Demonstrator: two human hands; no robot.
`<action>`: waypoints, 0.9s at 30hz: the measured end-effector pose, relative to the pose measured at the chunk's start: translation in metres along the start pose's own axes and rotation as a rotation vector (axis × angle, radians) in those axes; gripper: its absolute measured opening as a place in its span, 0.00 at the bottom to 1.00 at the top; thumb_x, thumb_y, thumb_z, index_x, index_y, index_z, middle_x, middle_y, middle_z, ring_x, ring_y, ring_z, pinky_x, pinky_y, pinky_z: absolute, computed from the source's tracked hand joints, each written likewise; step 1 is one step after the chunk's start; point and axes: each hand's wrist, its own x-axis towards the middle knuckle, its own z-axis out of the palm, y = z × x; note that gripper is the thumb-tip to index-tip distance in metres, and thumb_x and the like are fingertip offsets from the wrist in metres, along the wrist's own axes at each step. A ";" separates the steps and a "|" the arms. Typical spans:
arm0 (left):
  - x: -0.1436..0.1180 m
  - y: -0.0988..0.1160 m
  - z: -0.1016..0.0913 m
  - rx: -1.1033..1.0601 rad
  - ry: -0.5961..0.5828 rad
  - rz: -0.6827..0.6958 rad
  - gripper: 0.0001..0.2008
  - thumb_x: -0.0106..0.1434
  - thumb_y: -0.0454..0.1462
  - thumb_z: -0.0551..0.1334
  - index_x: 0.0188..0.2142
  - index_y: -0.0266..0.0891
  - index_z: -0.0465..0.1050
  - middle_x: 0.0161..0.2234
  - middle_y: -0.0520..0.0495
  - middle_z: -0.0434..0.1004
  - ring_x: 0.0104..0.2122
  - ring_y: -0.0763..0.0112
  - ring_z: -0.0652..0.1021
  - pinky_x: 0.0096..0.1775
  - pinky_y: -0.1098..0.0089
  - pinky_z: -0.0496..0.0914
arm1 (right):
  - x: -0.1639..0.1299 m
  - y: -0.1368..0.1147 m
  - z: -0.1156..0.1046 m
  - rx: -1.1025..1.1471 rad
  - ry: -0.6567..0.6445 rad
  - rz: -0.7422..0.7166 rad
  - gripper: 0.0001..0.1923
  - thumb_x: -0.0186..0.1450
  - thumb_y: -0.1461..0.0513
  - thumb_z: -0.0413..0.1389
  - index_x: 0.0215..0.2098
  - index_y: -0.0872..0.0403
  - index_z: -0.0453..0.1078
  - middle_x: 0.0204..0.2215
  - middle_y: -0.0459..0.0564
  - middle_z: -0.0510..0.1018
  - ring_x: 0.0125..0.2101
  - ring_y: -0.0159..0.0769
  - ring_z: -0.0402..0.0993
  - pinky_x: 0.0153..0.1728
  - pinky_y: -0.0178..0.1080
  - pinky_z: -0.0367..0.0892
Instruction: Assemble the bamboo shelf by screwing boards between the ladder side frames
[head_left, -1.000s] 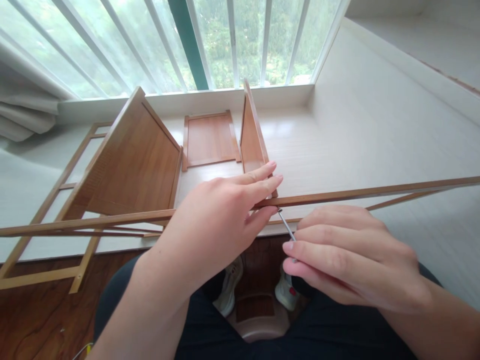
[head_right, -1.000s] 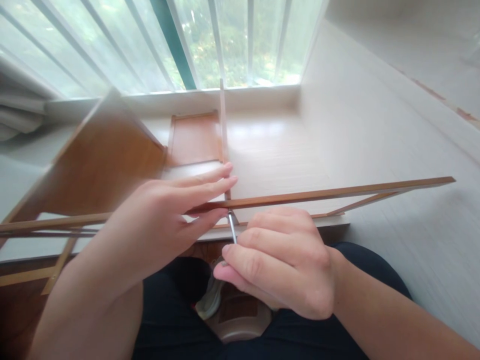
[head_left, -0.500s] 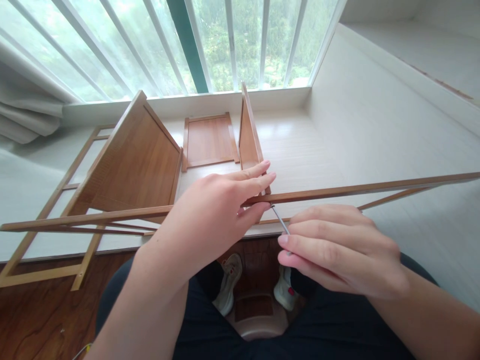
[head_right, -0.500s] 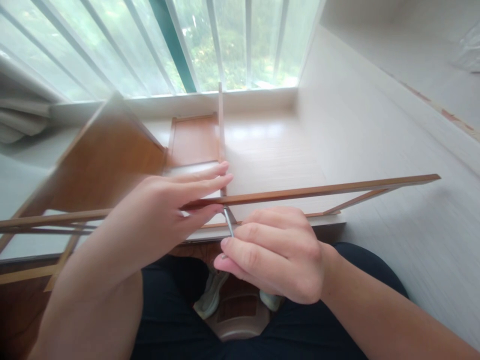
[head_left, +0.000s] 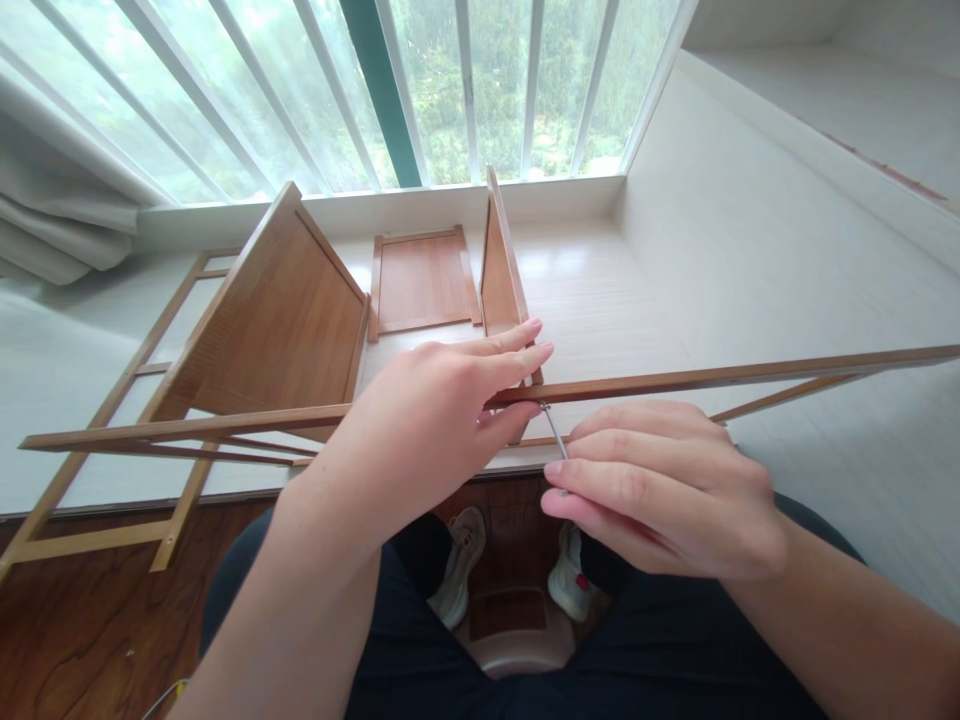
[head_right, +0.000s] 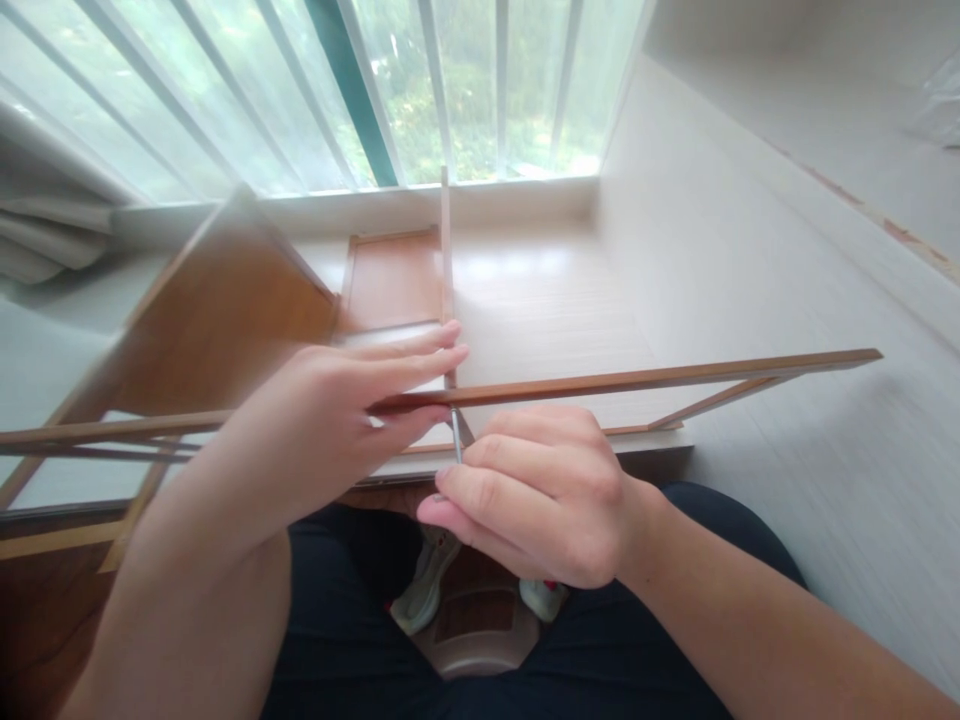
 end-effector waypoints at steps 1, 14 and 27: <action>0.000 0.000 0.000 -0.007 -0.002 -0.006 0.21 0.66 0.39 0.65 0.58 0.51 0.78 0.62 0.54 0.75 0.58 0.57 0.79 0.62 0.59 0.74 | 0.000 0.000 0.000 0.006 0.001 0.005 0.03 0.67 0.64 0.64 0.37 0.53 0.74 0.25 0.46 0.81 0.27 0.33 0.78 0.34 0.38 0.77; 0.001 0.002 -0.002 0.063 -0.047 0.017 0.21 0.66 0.40 0.64 0.59 0.50 0.77 0.66 0.54 0.70 0.55 0.57 0.81 0.60 0.61 0.74 | 0.002 0.003 0.005 0.292 0.047 0.162 0.05 0.68 0.66 0.61 0.34 0.52 0.73 0.23 0.45 0.78 0.24 0.31 0.75 0.28 0.34 0.71; 0.001 0.002 -0.002 0.059 -0.018 0.023 0.21 0.66 0.40 0.64 0.58 0.51 0.77 0.64 0.55 0.73 0.53 0.56 0.82 0.59 0.58 0.75 | -0.004 0.010 0.011 0.444 -0.035 0.138 0.04 0.71 0.67 0.56 0.38 0.53 0.69 0.24 0.44 0.70 0.25 0.30 0.65 0.28 0.34 0.64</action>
